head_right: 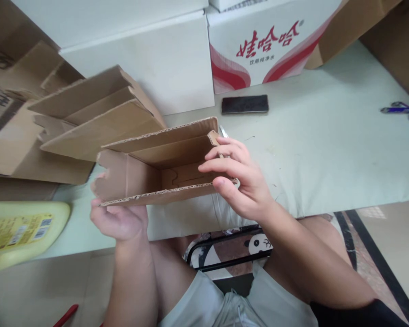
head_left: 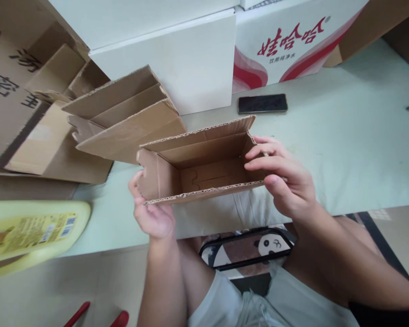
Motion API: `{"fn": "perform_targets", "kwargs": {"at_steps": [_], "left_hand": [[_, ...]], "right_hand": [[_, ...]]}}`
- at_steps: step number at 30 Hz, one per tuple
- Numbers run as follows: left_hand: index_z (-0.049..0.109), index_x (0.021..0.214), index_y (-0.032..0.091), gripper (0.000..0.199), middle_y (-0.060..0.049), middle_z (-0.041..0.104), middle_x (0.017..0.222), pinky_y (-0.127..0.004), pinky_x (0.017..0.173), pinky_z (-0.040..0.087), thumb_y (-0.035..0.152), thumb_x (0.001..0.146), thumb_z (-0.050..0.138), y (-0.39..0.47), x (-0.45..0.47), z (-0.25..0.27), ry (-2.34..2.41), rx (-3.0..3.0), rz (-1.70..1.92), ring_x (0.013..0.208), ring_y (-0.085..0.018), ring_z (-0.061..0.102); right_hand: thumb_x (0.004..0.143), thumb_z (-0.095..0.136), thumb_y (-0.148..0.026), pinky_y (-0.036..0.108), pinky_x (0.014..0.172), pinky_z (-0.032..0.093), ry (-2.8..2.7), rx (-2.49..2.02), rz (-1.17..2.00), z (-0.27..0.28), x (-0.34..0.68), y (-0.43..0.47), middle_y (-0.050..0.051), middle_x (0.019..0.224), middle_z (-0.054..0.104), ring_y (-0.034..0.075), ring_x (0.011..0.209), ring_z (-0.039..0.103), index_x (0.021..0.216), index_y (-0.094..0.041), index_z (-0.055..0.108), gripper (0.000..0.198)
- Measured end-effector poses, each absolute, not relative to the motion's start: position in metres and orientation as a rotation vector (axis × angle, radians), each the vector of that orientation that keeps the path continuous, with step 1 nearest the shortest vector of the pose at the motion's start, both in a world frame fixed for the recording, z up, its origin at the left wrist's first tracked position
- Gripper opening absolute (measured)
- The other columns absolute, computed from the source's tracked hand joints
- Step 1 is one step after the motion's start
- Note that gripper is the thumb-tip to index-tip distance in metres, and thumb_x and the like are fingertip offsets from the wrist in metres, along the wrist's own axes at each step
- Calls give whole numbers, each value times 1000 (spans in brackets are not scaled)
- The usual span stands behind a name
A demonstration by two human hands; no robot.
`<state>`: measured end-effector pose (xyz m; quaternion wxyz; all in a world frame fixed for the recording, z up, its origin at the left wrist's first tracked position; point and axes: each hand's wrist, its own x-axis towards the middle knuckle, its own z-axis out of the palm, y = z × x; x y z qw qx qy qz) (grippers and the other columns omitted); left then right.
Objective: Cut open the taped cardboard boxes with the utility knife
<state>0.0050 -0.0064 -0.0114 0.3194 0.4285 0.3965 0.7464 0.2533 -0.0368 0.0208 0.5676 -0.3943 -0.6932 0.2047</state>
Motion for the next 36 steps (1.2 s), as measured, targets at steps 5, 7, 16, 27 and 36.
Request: {"fn": "perform_targets", "kwargs": {"at_steps": [5, 7, 16, 27, 36], "left_hand": [[76, 115, 32, 62, -4, 70, 114, -43, 101, 52, 73, 92, 36, -10, 14, -10, 897, 1209, 1972, 112, -27, 64], [77, 120, 33, 59, -3, 71, 120, -43, 104, 52, 70, 91, 41, -11, 12, -11, 868, 1254, 1946, 117, -28, 63], [74, 127, 31, 55, -3, 69, 135, -50, 123, 38, 63, 88, 53, -13, 3, -21, 868, 1402, 2010, 139, -32, 54], [69, 135, 37, 58, 3, 60, 150, -56, 127, 32, 64, 90, 47, -12, 0, -17, 809, 1576, 1892, 152, -33, 42], [76, 116, 30, 50, -3, 70, 124, -47, 118, 40, 57, 90, 43, -10, 9, -10, 802, 1398, 2137, 130, -28, 58]], "right_hand": [[101, 55, -48, 54, 116, 47, -1559, -949, 623, 20, 254, -40, 7, 106, 79, 29, 131, 62, 114, -30, 74, 29], [101, 53, -52, 53, 114, 49, -1548, -972, 705, 18, 254, -40, 8, 109, 80, 30, 136, 59, 108, -29, 76, 34], [102, 49, -48, 55, 119, 42, -1597, -848, 777, 15, 259, -34, 6, 106, 83, 30, 126, 66, 84, -27, 79, 41], [97, 51, -63, 47, 128, 29, -1638, -886, 975, 16, 265, -41, -6, 174, 27, 35, 159, 31, 87, -25, 78, 48], [98, 50, -63, 51, 130, 23, -1708, -853, 959, 18, 268, -40, -2, 172, 31, 37, 157, 35, 82, -24, 75, 49]]}}
